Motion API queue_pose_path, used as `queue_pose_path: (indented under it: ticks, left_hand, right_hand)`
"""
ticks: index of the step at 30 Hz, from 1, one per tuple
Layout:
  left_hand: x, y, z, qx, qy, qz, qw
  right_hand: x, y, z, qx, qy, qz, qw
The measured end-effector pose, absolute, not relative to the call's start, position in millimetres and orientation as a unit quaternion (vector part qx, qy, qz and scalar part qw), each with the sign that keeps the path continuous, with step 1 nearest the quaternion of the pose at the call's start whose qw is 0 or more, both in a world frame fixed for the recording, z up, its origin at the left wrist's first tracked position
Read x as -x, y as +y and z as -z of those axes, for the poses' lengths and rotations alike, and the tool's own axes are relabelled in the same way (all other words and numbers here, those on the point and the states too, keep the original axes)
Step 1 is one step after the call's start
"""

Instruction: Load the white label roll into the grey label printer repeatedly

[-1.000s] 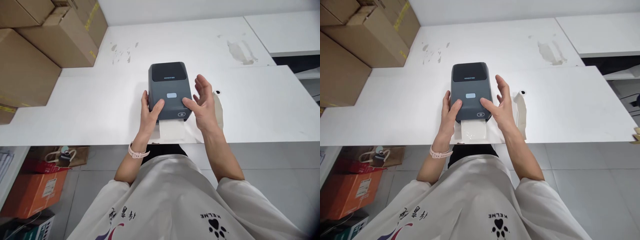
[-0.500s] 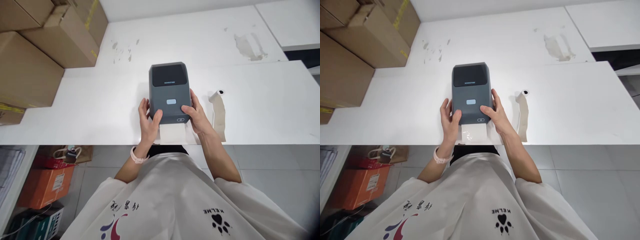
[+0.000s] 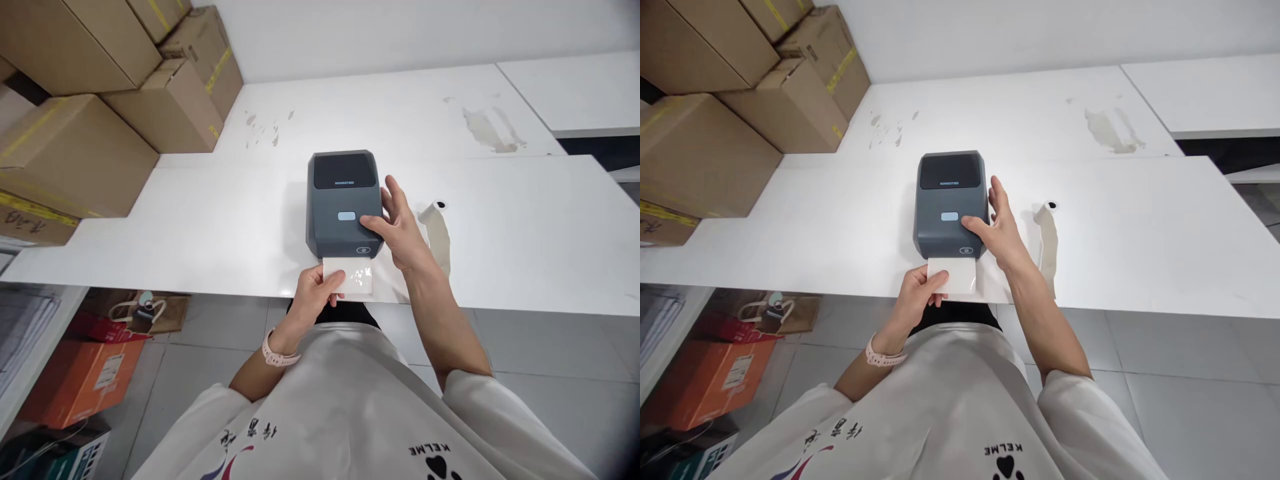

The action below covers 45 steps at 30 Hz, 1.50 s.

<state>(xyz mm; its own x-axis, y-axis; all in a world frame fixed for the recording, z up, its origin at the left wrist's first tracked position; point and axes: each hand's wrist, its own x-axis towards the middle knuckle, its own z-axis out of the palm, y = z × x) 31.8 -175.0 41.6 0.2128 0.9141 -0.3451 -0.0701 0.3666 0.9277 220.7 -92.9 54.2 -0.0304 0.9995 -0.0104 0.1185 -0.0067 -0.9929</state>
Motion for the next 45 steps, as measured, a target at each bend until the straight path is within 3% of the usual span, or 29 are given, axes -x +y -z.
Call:
queue_pose_path:
  ticks: [3,7,9,16,22,28,37,41,45]
  left_hand:
    - [-22,-181,-37,-0.480,0.524,-0.401,0.579]
    - [-15,-172,-41,-0.496,0.563,-0.554,0.361]
    - [-16,-161,-44,-0.505,0.555,-0.582,0.314]
    - [-23,-148,-42,-0.537,0.514,-0.489,0.457]
    - [-20,-148,-50,-0.538,0.493,-0.516,0.449]
    - [-17,-91,-80,-0.563,0.462,-0.572,0.378]
    - [-7,-33,-66,-0.647,0.662,-0.278,0.254]
    - [-6,-35,-68,-0.648,0.664,-0.218,0.303]
    - [-7,-31,-72,-0.669,0.666,-0.188,0.271]
  right_hand:
    - [-218,-81,-63,0.536,-0.569,-0.440,0.442]
    - [-216,-71,-67,0.544,-0.604,-0.410,0.413]
    - [-218,-72,-66,0.551,-0.602,-0.406,0.411]
    - [-219,-115,-43,0.535,-0.533,-0.433,0.492]
    - [-219,-119,-40,0.510,-0.517,-0.427,0.539]
    - [-216,-87,-98,0.511,-0.584,-0.344,0.529]
    - [-211,19,-167,0.521,-0.660,-0.203,0.503]
    - [-200,9,-161,0.519,-0.696,-0.071,0.491]
    - [-191,1,-131,0.495,-0.807,-0.120,0.297]
